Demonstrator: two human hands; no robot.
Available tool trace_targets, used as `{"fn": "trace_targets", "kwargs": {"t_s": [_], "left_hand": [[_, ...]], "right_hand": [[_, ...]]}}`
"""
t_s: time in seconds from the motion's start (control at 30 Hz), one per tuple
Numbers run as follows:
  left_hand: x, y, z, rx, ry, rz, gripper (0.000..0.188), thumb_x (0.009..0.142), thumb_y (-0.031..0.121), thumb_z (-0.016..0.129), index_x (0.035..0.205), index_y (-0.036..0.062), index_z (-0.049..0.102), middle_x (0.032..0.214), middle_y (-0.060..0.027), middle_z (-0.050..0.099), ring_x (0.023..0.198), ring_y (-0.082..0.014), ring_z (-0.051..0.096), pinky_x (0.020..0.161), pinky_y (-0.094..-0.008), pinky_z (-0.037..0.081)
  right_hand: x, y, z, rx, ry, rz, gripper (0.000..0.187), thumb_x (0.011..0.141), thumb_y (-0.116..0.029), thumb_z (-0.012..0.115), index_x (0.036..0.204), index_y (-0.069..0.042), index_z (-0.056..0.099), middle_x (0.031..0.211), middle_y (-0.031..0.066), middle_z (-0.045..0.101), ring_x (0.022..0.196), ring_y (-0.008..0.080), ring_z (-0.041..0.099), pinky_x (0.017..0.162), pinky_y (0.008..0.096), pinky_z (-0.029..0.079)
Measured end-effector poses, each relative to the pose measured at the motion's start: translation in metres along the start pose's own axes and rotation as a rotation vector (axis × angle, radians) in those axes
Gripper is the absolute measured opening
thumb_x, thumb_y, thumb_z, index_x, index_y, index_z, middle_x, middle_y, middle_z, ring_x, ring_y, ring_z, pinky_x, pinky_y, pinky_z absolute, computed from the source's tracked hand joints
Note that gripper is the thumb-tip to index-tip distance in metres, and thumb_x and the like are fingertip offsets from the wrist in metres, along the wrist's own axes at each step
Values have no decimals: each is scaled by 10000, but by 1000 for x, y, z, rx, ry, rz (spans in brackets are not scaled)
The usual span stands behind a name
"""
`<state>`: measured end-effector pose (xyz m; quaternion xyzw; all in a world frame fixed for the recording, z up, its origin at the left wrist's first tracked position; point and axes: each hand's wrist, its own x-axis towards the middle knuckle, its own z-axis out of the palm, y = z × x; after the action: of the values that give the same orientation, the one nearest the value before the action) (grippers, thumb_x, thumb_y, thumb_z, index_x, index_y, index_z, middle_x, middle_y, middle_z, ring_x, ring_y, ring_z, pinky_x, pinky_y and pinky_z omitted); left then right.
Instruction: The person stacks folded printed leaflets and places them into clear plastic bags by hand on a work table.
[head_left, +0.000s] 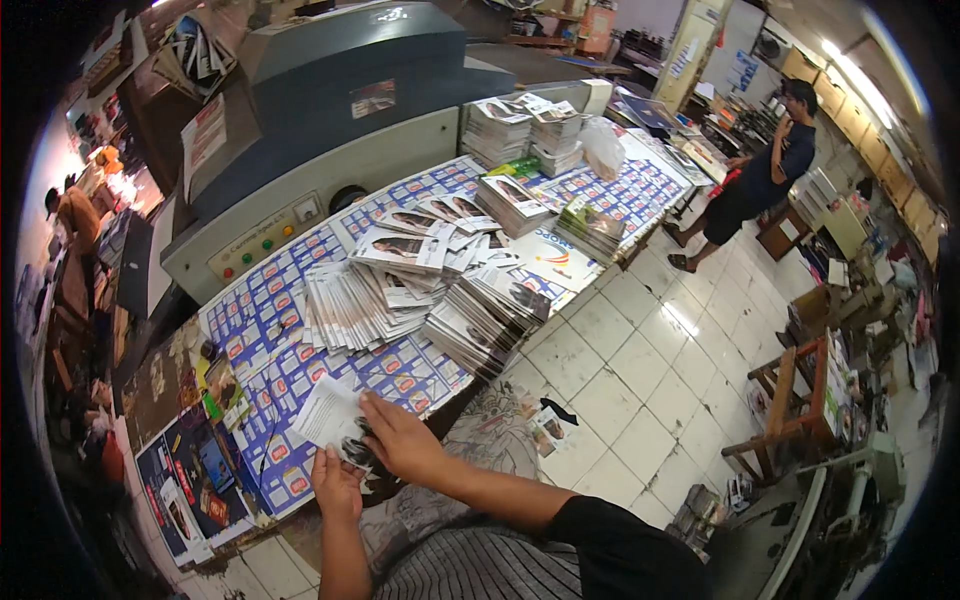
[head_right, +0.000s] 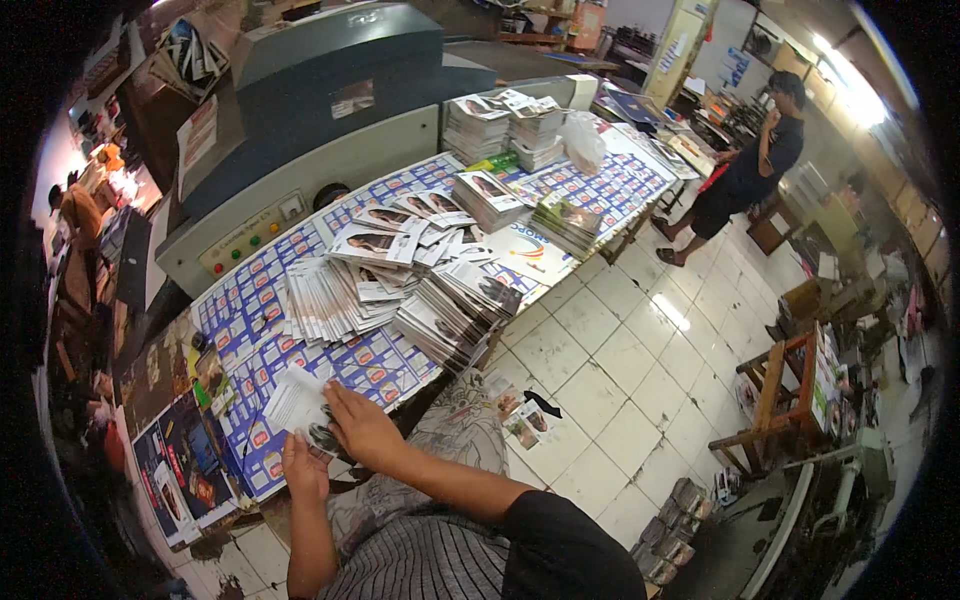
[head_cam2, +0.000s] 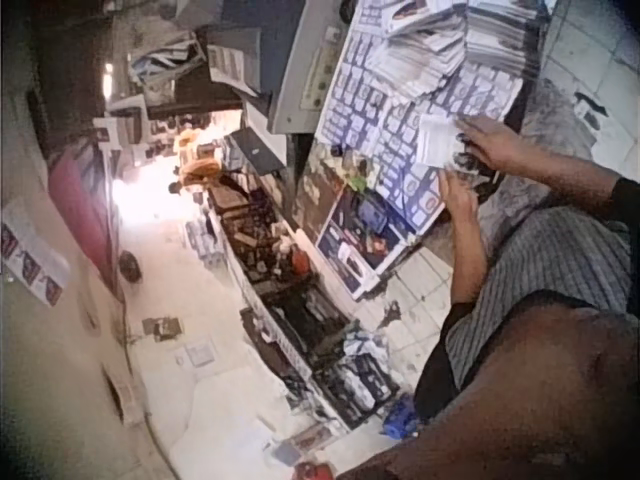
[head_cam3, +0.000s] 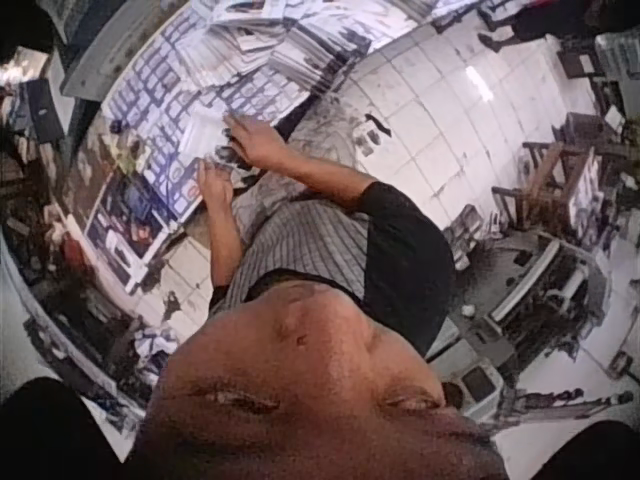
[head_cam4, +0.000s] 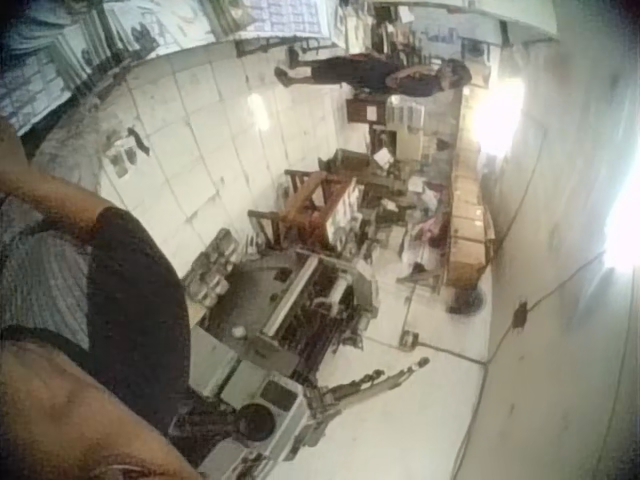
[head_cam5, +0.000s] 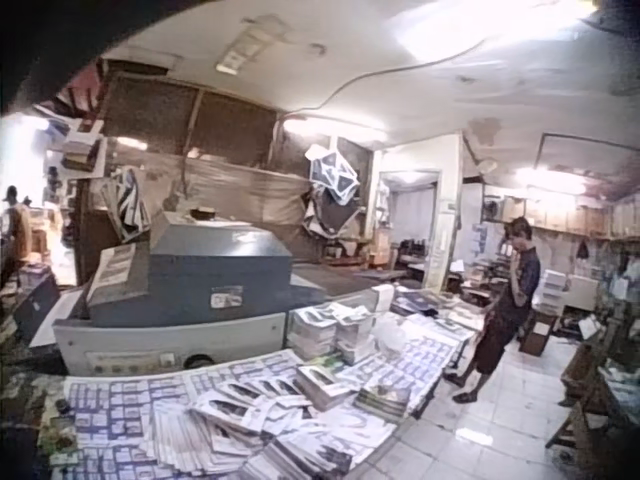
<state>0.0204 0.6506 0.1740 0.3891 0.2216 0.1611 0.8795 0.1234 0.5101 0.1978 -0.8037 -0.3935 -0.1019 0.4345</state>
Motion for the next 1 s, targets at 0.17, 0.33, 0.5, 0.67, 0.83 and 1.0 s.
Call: {"fn": "trace_targets", "kwargs": {"t_s": [0.17,0.33,0.5,0.67,0.83,1.0], "left_hand": [[3,-8,-16,-3,-29,46,312,1051,243,505,1321,86,510,1168,-84,653,991,-202,677,832,-388,577],[2,-5,-23,-49,-53,-30,415,1053,293,501,1410,86,464,1280,-121,605,1131,-242,631,951,-426,538],[-1,2,-15,-107,-224,27,546,1032,464,444,1420,80,463,1371,-115,558,1255,-261,544,1051,-422,452],[21,-1,-63,-62,-93,25,496,1018,347,525,1420,67,451,1318,-118,588,1194,-253,586,1016,-446,475],[53,10,-119,537,212,146,389,994,110,588,1357,18,482,1218,-110,629,1071,-208,635,920,-328,484],[65,6,-126,1604,353,418,463,908,134,646,1327,-23,529,1297,-236,570,1261,-371,503,1061,-445,383]], "right_hand": [[-5,-3,-7,73,-85,27,396,889,-123,669,1266,-33,587,1186,211,633,1023,373,639,829,415,539],[1,-7,-11,180,25,93,239,914,-140,664,1143,-74,669,966,163,700,851,338,678,749,406,548],[16,-29,-24,713,-195,257,163,930,-150,671,1030,-23,690,940,128,728,838,209,705,761,336,537],[21,15,10,753,-160,504,195,939,-167,667,1042,-1,676,872,105,714,790,148,661,712,316,512],[17,68,69,527,-93,540,257,910,-217,694,1020,13,663,872,164,698,775,266,675,701,380,514],[20,86,100,410,-164,607,263,894,-221,648,1043,-4,649,954,227,690,893,406,670,769,479,520]]}}
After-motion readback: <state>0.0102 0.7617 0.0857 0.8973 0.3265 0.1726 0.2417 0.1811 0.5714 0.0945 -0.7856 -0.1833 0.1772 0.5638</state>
